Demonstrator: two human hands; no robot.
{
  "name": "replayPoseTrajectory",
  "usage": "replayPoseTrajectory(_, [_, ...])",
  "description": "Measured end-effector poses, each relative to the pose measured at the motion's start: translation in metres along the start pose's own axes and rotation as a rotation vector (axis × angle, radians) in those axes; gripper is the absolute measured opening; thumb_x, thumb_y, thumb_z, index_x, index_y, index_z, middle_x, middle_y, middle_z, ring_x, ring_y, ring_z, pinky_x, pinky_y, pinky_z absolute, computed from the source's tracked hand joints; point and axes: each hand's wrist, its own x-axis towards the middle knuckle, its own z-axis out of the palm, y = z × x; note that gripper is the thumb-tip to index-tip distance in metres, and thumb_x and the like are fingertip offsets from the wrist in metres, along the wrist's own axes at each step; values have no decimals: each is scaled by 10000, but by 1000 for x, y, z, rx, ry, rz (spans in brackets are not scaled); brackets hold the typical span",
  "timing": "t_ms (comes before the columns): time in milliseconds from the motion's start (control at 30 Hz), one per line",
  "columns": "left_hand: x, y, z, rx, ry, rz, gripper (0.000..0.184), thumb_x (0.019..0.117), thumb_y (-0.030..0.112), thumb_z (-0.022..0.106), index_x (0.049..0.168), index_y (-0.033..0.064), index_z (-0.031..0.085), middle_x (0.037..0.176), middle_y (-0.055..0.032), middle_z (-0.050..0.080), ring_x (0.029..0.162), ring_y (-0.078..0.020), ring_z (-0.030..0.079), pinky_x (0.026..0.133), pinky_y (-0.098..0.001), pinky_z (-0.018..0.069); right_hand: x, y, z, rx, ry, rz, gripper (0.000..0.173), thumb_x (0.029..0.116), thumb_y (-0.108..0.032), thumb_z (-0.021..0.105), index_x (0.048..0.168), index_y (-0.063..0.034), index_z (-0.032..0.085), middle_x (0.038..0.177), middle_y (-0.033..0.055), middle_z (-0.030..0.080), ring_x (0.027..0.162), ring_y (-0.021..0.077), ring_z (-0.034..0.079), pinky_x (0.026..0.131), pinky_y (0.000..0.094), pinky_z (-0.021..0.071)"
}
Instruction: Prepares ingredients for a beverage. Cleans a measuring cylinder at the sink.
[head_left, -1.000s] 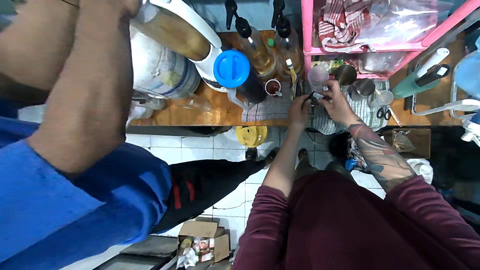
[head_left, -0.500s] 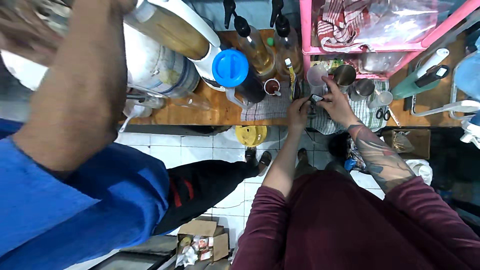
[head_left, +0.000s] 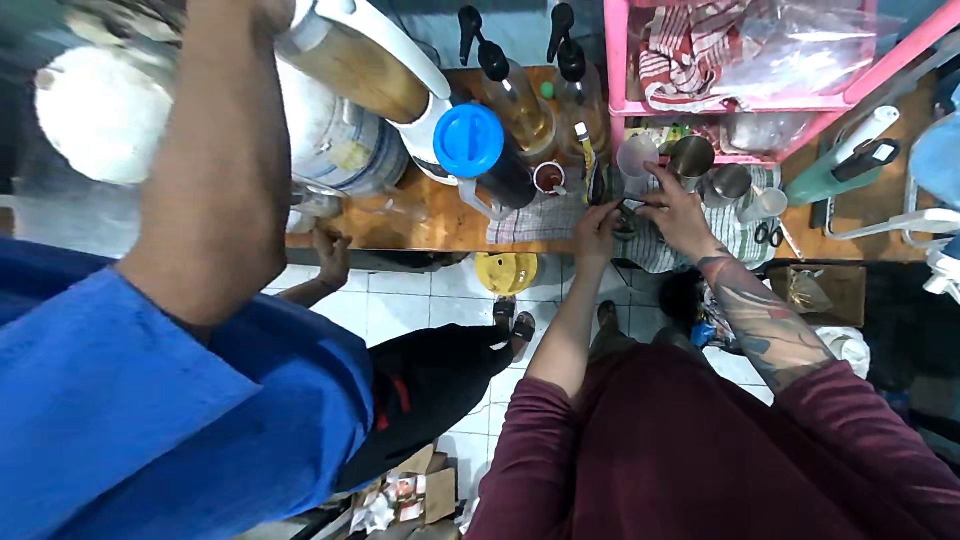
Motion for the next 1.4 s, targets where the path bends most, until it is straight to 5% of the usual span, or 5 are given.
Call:
replayPoseTrajectory(767, [-2, -3, 1, 30, 6, 29, 236, 1032, 119, 596, 1218, 80, 736, 1135, -97, 726, 917, -153, 718, 861, -344, 607, 2, -1, 1, -47, -21, -14, 651, 977, -196, 709, 1557, -164, 416, 1198, 57, 751, 1030, 212, 746, 958, 465, 579])
replayPoseTrajectory(900, [1, -3, -2, 120, -40, 66, 235, 1023, 110, 604, 1212, 74, 739, 1139, -118, 724, 980, -190, 712, 904, -376, 593, 4, -4, 2, 11, -78, -30, 714, 961, -186, 725, 1578, -159, 368, 1279, 24, 717, 1132, 185, 703, 1019, 460, 552])
replayPoseTrajectory(1167, [3, 6, -6, 209, -69, 135, 254, 1041, 122, 576, 1241, 67, 723, 1125, -124, 728, 950, -214, 718, 878, -398, 592, 10, -2, 7, 13, -32, -66, 641, 954, -139, 724, 1528, -113, 440, 1090, 31, 781, 951, 167, 759, 919, 412, 604])
replayPoseTrajectory(1333, [2, 5, -6, 207, -68, 108, 236, 1040, 165, 595, 1215, 74, 725, 1135, -99, 737, 987, -193, 722, 921, -391, 585, 10, -4, 7, 5, -12, -21, 478, 912, -165, 783, 1330, -104, 559, 1041, 36, 782, 915, 176, 761, 876, 407, 612])
replayPoseTrajectory(1400, [3, 5, -6, 209, -63, 106, 225, 1033, 163, 607, 1197, 82, 737, 1120, -96, 743, 998, -194, 721, 935, -398, 576, 13, -2, 6, 9, -49, -44, 562, 898, -148, 793, 1393, -104, 529, 1071, 53, 777, 937, 197, 756, 881, 422, 605])
